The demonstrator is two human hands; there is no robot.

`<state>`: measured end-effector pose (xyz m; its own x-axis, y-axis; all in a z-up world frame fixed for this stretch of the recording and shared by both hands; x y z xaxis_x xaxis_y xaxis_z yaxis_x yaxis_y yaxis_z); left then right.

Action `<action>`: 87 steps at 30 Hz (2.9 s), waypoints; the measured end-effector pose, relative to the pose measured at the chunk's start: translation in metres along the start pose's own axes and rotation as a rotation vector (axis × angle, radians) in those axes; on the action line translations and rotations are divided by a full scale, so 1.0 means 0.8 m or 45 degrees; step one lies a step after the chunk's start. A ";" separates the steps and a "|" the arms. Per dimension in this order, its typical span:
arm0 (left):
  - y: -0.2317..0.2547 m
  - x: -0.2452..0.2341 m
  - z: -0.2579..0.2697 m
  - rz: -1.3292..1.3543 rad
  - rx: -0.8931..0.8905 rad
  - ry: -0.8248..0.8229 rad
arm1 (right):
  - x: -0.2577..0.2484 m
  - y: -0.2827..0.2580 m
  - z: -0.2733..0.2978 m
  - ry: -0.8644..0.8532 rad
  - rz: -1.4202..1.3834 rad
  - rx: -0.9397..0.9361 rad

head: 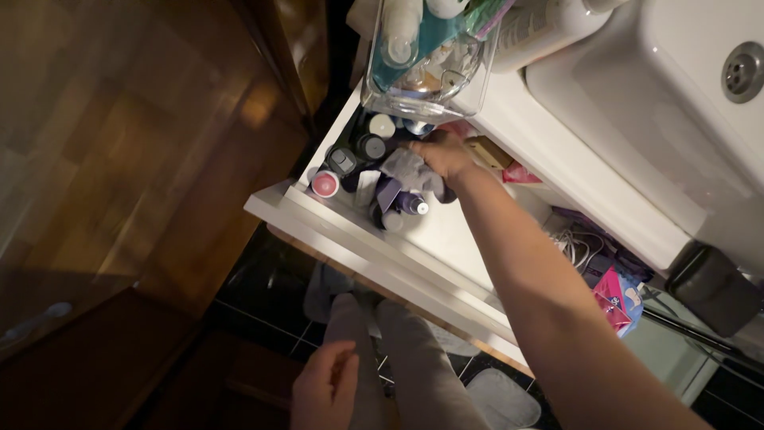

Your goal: The person cleans a bathroom drawer by removing various toiletries, a wallet, and a wooden board. They wipe the interior surfaces with a cloth, rinse the cloth under the sink faucet, and then wipe the drawer again before placing some items back inside.

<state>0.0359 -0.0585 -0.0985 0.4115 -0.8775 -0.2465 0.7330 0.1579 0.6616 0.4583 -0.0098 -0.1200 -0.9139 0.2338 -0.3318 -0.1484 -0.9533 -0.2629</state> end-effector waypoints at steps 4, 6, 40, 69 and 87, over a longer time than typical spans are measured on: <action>0.095 -0.028 -0.003 -0.120 0.291 0.112 | -0.010 0.035 0.003 0.121 0.061 -0.404; 0.150 -0.039 -0.006 -0.272 0.571 0.136 | -0.021 0.042 0.049 0.333 0.116 -0.513; 0.216 0.010 -0.001 -0.239 0.669 -0.028 | -0.004 0.064 0.374 1.219 0.133 -0.396; 0.095 -0.005 -0.003 0.051 -0.175 0.237 | 0.014 0.093 0.165 0.932 1.048 -1.404; 0.161 -0.005 0.002 0.112 -0.244 0.121 | -0.135 0.101 0.291 1.558 0.791 -1.285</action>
<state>0.1278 -0.0352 -0.0113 0.5208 -0.8114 -0.2653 0.7779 0.3231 0.5390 0.4569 -0.1568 0.1057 0.1371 0.3592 -0.9231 0.8134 -0.5726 -0.1020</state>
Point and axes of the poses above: each hand's wrist, its own z-axis away from the middle knuckle, its own x-axis out of the palm, y = z × x, the point moved 2 cm from there along -z, towards the middle knuckle, and after that the axes turned 13 degrees about -y, right-handed, at the moved point
